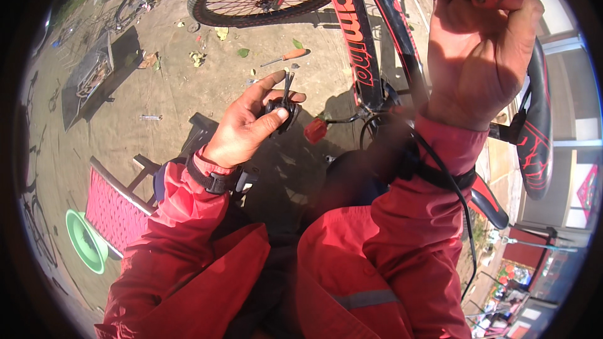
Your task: The person removes a gear shifter from the bicycle handlebar, uses a screwdriver to adjust internal components, and reattaches the shifter. They then test the shifter by squeezing the lever and inspect the handlebar area.
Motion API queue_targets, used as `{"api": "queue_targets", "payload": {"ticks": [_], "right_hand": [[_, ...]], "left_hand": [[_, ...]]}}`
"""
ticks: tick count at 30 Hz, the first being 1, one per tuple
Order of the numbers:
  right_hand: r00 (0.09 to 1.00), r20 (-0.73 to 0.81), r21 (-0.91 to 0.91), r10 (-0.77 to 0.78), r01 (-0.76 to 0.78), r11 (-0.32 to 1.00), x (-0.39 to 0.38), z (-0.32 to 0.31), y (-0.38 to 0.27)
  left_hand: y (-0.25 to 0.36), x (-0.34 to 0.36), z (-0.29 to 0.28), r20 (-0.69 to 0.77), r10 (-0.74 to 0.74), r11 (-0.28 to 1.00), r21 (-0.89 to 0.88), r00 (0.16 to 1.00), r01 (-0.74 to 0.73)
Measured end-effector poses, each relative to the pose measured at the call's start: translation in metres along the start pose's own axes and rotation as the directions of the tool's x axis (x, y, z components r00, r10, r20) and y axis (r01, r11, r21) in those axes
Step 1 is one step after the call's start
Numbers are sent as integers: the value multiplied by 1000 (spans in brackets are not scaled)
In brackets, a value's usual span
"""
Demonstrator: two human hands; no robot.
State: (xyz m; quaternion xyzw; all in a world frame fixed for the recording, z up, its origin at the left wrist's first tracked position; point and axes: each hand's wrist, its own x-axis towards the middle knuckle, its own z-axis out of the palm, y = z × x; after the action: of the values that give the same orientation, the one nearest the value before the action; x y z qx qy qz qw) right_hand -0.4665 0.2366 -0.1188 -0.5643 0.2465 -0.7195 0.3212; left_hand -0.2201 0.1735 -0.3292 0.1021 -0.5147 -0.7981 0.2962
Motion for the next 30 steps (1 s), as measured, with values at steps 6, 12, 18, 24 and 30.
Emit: {"api": "queue_targets", "payload": {"ticks": [6,12,18,24,30], "right_hand": [[994,-103,-58,-43,37,998,-2,4,2],[1000,2,5,-7,7,1000,2,-2,1],[999,-38,30,11,-10,999,0,0,-1],[999,-35,10,0,1,1000,-1,1,1],[997,18,16,71,-71,997,3,-3,-8]], "left_hand": [[-4,-1,-4,50,-28,995,-97,998,32],[-12,0,0,-15,-61,941,-335,998,52],[-12,2,1,-124,-163,880,-466,979,87],[-12,9,-7,-201,-282,859,-488,938,154],[-14,7,-14,-67,-389,741,-615,919,269]]}}
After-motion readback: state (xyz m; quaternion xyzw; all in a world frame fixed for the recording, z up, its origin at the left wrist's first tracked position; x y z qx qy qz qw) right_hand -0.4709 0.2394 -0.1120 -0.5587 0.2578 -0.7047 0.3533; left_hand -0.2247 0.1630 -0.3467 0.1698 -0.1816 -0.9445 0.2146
